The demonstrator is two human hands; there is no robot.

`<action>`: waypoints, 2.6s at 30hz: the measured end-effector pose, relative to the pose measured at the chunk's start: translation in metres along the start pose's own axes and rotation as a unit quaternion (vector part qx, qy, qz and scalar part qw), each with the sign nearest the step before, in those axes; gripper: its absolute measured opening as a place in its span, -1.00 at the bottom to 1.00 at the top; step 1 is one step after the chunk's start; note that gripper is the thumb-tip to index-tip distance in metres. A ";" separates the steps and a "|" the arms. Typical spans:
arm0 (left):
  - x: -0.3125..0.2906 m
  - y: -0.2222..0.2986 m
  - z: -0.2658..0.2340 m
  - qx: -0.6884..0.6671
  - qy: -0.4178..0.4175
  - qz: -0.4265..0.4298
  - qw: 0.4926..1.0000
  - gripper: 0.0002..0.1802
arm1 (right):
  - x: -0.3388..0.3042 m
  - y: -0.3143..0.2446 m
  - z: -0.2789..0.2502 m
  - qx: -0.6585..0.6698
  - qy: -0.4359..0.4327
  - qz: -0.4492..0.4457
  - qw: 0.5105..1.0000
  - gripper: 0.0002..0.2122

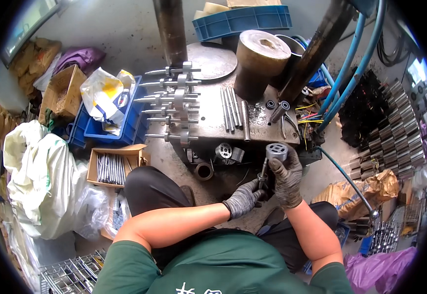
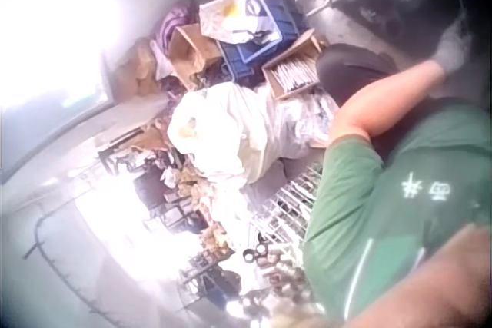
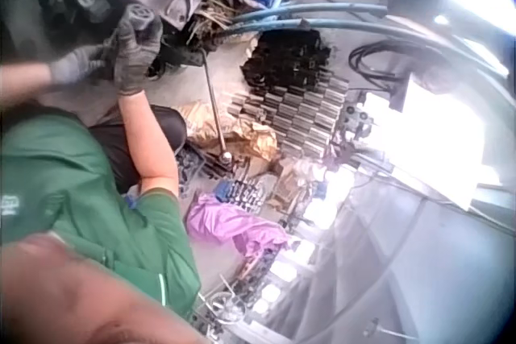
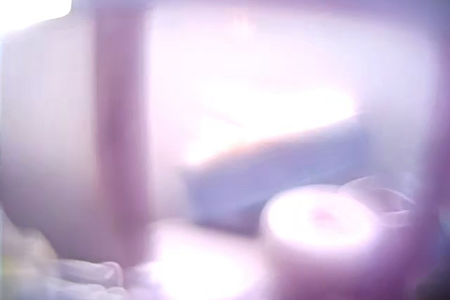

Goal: The person inserts metal pins into a circular component and uses a manual press machine to push them in. They repeat the process for several units, placing finished parts into a blue crate.

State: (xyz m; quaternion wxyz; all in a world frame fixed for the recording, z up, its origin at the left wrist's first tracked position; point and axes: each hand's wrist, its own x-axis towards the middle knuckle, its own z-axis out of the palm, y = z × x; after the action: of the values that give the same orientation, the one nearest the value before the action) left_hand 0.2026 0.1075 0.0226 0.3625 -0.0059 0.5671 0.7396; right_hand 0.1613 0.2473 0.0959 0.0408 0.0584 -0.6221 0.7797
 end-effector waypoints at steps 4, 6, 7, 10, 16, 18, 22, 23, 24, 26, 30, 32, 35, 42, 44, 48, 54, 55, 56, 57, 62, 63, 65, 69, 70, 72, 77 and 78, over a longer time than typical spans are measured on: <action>0.004 0.010 -0.008 -0.120 0.044 -0.066 0.990 -0.83 | 0.034 -0.035 -0.003 0.006 0.014 -0.079 0.997 -0.37; 0.011 0.010 -0.021 -0.150 0.046 -0.067 0.985 -0.84 | 0.055 -0.054 -0.001 -0.047 0.005 -0.101 0.994 -0.41; 0.012 0.016 -0.023 -0.152 0.043 -0.066 0.985 -0.84 | 0.065 -0.066 0.001 -0.059 0.014 -0.091 0.994 -0.41; 0.011 0.029 -0.025 -0.168 0.043 -0.080 0.982 -0.83 | 0.105 -0.094 0.007 -0.164 0.013 -0.161 0.973 -0.38; 0.019 0.044 -0.026 -0.178 0.042 -0.061 0.981 -0.81 | 0.186 -0.137 0.034 -0.316 -0.026 -0.198 0.928 -0.32; 0.023 0.047 -0.026 -0.174 0.046 -0.037 0.983 -0.79 | 0.222 -0.140 0.036 -0.394 -0.030 -0.202 0.896 -0.39; 0.028 0.052 -0.036 -0.195 0.070 -0.025 0.978 -0.71 | 0.265 -0.149 0.062 -0.541 -0.050 -0.218 0.811 -0.43; 0.029 0.056 -0.037 -0.195 0.062 -0.024 0.979 -0.70 | 0.275 -0.149 0.062 -0.569 -0.053 -0.222 0.790 -0.43; 0.031 0.056 -0.039 -0.196 0.056 -0.022 0.979 -0.68 | 0.283 -0.146 0.066 -0.570 -0.058 -0.217 0.790 -0.46; 0.036 0.056 -0.039 -0.189 0.056 0.002 0.980 -0.70 | 0.296 -0.146 0.067 -0.633 -0.065 -0.218 0.740 -0.45; 0.052 0.045 -0.051 -0.167 0.069 0.051 0.982 -0.78 | 0.289 -0.158 0.077 -0.665 -0.087 -0.200 0.714 -0.45; 0.048 0.048 -0.048 -0.153 0.068 0.045 0.985 -0.79 | 0.279 -0.166 0.062 -0.636 -0.106 -0.219 0.732 -0.51; 0.056 0.039 -0.051 -0.140 0.066 0.069 0.986 -0.78 | 0.226 -0.200 0.043 -0.678 -0.166 -0.253 0.670 -0.65; 0.040 0.042 -0.054 -0.113 0.039 0.114 0.986 -0.75 | 0.059 -0.261 -0.053 -0.817 -0.275 -0.152 0.483 -0.76; 0.027 0.050 -0.044 -0.071 0.062 0.157 0.983 -0.74 | 0.010 -0.275 -0.088 -0.821 -0.250 -0.107 0.502 -0.77; 0.015 0.078 -0.042 0.074 0.115 0.338 0.931 -0.70 | -0.061 -0.280 -0.137 -0.812 -0.171 -0.101 0.549 -0.82; 0.022 0.178 -0.040 0.116 0.121 0.478 0.863 -0.25 | -0.066 -0.248 -0.159 -0.783 -0.003 -0.289 0.550 -0.85; 0.028 0.200 -0.045 0.012 0.073 0.498 0.864 -0.28 | -0.054 -0.253 -0.157 -0.763 0.009 -0.337 0.552 -0.83; 0.038 0.222 -0.048 -0.093 0.019 0.512 0.854 -0.32 | -0.039 -0.257 -0.159 -0.719 0.050 -0.420 0.551 -0.79; 0.041 0.247 -0.041 -0.140 -0.016 0.537 0.832 -0.36 | -0.023 -0.268 -0.158 -0.683 0.076 -0.466 0.557 -0.76; 0.076 0.346 -0.061 0.038 0.206 0.578 0.789 -0.57 | 0.056 -0.284 -0.152 -0.659 0.124 -0.474 0.570 -0.83; 0.086 0.360 -0.066 -0.022 0.186 0.567 0.802 -0.58 | 0.066 -0.288 -0.149 -0.658 0.130 -0.471 0.572 -0.78; 0.103 0.379 -0.069 -0.006 0.232 0.522 0.820 -0.58 | 0.084 -0.288 -0.149 -0.648 0.157 -0.450 0.595 -0.68; 0.127 0.400 -0.081 0.081 0.261 0.493 0.826 -0.61 | 0.095 -0.294 -0.152 -0.655 0.154 -0.406 0.618 -0.61; 0.132 0.405 -0.084 0.105 0.282 0.490 0.818 -0.61 | 0.096 -0.293 -0.152 -0.654 0.155 -0.393 0.627 -0.62; 0.138 0.411 -0.090 0.120 0.279 0.481 0.822 -0.61 | 0.097 -0.291 -0.152 -0.657 0.150 -0.363 0.644 -0.65; 0.144 0.422 -0.072 0.201 0.286 0.449 0.822 -0.69 | 0.087 -0.291 -0.154 -0.666 0.155 -0.334 0.649 -0.71; 0.145 0.423 -0.076 0.230 0.288 0.457 0.810 -0.70 | 0.084 -0.290 -0.153 -0.658 0.157 -0.338 0.654 -0.70</action>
State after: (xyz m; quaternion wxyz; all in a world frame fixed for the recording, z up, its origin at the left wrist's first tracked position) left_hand -0.1643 0.0798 0.2876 -0.2059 0.1249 0.7366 0.6320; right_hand 0.1112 0.4605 0.3546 0.4263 0.0991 -0.8940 0.0957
